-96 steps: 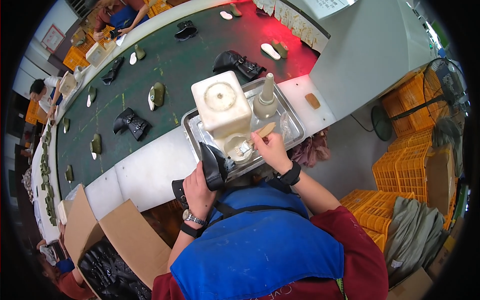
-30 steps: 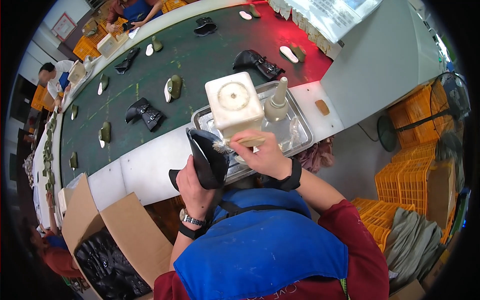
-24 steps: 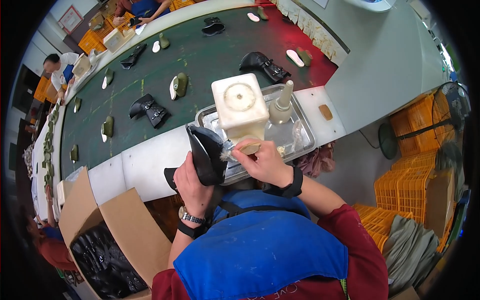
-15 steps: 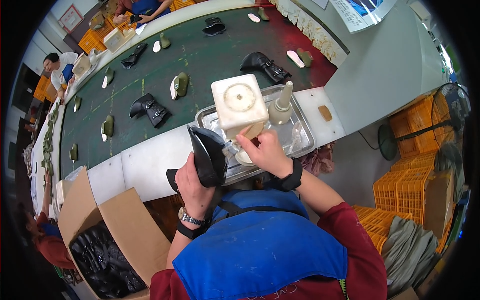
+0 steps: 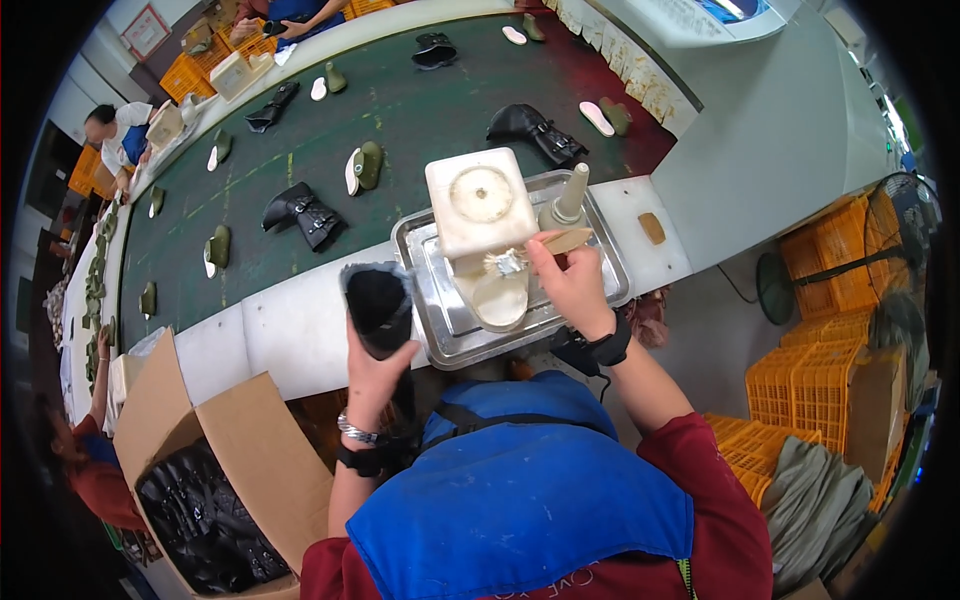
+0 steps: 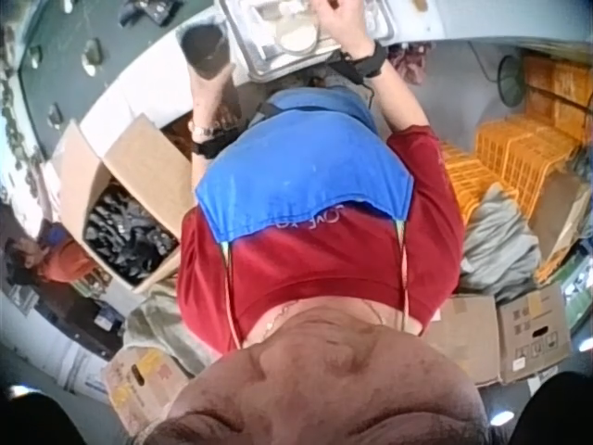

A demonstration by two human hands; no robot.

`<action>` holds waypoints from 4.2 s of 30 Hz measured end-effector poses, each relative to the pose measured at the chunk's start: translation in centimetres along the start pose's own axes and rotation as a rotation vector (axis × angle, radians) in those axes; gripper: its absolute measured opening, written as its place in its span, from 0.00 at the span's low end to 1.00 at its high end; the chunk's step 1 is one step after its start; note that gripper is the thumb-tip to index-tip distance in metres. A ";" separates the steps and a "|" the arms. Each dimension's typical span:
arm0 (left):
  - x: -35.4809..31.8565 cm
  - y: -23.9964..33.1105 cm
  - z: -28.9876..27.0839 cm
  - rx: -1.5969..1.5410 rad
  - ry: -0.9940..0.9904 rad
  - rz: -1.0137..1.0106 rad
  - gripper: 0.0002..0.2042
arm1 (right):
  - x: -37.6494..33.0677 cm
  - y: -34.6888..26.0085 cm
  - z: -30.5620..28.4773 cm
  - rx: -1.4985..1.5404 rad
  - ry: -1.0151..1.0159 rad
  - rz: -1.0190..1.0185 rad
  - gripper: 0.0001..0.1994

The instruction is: Applying glue to the interior and exterior of black boots using a brush and a glue container on a factory assembly line.

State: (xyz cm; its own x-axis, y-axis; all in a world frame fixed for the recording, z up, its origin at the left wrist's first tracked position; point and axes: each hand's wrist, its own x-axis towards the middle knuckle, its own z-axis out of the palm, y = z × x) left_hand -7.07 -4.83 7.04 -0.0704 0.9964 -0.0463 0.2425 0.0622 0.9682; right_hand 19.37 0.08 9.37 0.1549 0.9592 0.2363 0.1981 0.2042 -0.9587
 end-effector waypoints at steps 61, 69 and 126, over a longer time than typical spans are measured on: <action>-1.0 2.7 -1.4 0.744 0.336 0.650 0.34 | -0.3 -5.9 5.0 0.042 -0.349 -0.347 0.05; -0.2 2.4 -2.6 0.562 0.169 0.432 0.34 | -0.4 -5.8 5.1 0.044 -0.183 -0.343 0.05; 3.1 3.8 -5.4 -0.556 -1.363 -0.279 0.36 | 3.9 -11.6 5.4 0.063 -0.800 -0.411 0.07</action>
State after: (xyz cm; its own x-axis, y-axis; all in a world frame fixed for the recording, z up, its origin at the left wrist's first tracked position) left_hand -11.62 -1.78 11.92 0.9567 0.2630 -0.1249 -0.0377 0.5371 0.8427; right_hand 12.48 2.50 20.54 -0.6408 0.6528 0.4039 0.0324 0.5486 -0.8354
